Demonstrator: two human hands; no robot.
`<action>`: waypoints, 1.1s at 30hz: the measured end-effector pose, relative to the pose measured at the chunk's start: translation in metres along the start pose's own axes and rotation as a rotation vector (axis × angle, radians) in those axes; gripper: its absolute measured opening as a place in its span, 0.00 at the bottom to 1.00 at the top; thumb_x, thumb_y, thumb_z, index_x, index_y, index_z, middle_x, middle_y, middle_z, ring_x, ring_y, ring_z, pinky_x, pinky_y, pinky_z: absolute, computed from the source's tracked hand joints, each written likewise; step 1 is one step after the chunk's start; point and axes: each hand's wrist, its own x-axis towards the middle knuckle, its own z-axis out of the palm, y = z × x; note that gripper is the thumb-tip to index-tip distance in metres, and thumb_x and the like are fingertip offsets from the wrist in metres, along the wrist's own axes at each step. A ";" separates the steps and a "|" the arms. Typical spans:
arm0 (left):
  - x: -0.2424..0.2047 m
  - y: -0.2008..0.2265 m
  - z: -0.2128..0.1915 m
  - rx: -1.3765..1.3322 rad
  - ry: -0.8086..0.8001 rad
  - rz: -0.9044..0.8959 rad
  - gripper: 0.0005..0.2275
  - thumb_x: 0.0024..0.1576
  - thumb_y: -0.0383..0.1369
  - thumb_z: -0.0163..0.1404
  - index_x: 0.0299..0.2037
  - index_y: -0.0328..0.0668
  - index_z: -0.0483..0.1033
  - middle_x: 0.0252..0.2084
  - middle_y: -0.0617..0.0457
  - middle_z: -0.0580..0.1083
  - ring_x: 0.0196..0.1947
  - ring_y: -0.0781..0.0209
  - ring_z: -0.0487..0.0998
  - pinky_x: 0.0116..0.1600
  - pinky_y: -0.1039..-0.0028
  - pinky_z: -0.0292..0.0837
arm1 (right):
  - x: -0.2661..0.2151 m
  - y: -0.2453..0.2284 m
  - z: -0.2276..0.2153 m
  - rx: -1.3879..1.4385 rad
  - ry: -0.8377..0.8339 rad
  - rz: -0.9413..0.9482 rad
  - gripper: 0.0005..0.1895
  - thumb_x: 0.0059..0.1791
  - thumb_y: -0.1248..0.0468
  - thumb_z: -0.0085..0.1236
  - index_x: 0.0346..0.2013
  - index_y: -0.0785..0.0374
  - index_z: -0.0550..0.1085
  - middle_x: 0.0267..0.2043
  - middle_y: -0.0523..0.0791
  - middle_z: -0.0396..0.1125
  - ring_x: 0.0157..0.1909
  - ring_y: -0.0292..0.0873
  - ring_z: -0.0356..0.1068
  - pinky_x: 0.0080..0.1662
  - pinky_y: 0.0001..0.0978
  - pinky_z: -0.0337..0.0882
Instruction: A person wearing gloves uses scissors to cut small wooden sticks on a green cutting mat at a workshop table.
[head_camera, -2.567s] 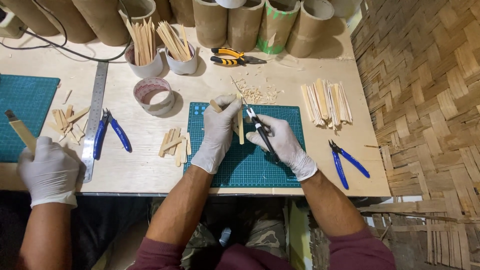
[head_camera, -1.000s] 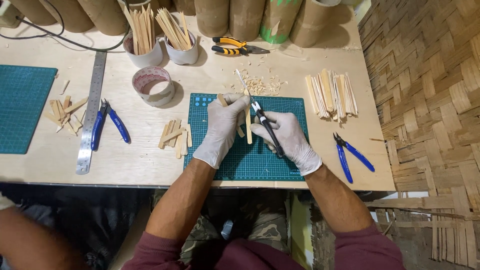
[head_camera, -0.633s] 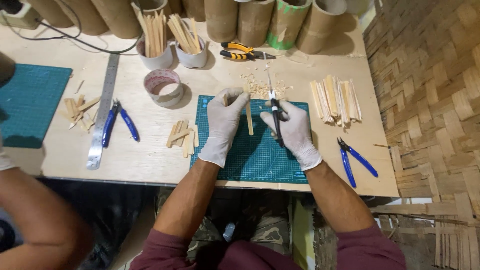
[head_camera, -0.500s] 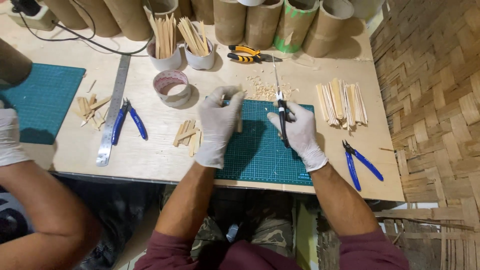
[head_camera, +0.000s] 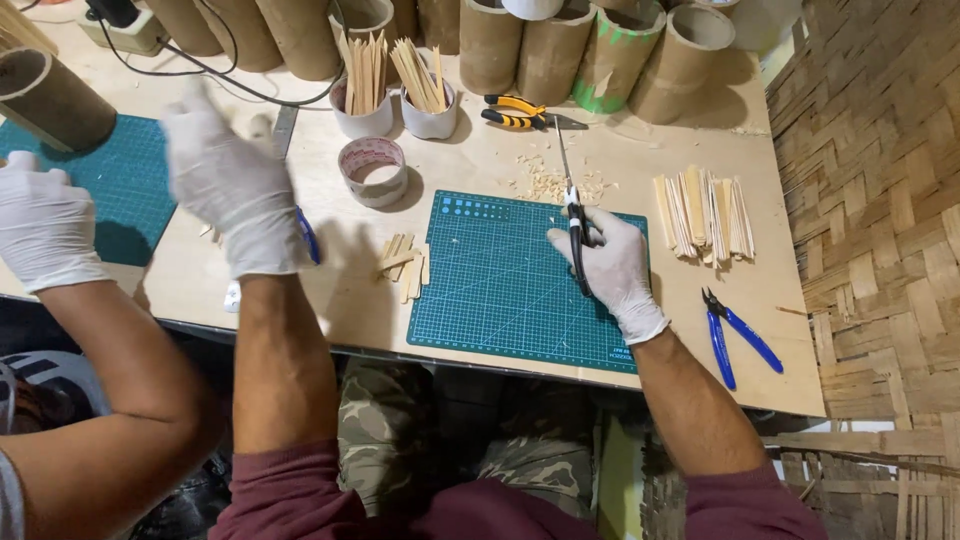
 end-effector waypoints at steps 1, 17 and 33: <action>-0.007 0.014 -0.005 0.001 -0.001 -0.002 0.21 0.54 0.37 0.67 0.53 0.48 0.72 0.42 0.49 0.73 0.38 0.55 0.79 0.34 0.67 0.80 | 0.000 0.000 0.000 -0.001 -0.002 0.000 0.17 0.44 0.57 0.70 0.43 0.63 0.80 0.25 0.35 0.63 0.27 0.29 0.59 0.30 0.22 0.64; -0.158 0.197 0.038 -1.632 -1.047 -0.476 0.06 0.61 0.34 0.49 0.42 0.42 0.75 0.16 0.49 0.67 0.05 0.66 0.59 0.10 0.79 0.54 | 0.002 0.003 -0.008 0.415 -0.044 0.240 0.18 0.45 0.65 0.66 0.49 0.68 0.77 0.20 0.51 0.70 0.18 0.38 0.71 0.20 0.25 0.74; -0.154 0.192 -0.001 -1.864 -0.968 -0.760 0.07 0.58 0.30 0.59 0.39 0.34 0.76 0.35 0.49 0.74 0.34 0.61 0.80 0.40 0.70 0.85 | 0.003 0.000 -0.008 0.454 -0.242 0.178 0.26 0.44 0.66 0.68 0.54 0.73 0.74 0.23 0.52 0.72 0.19 0.37 0.71 0.24 0.26 0.73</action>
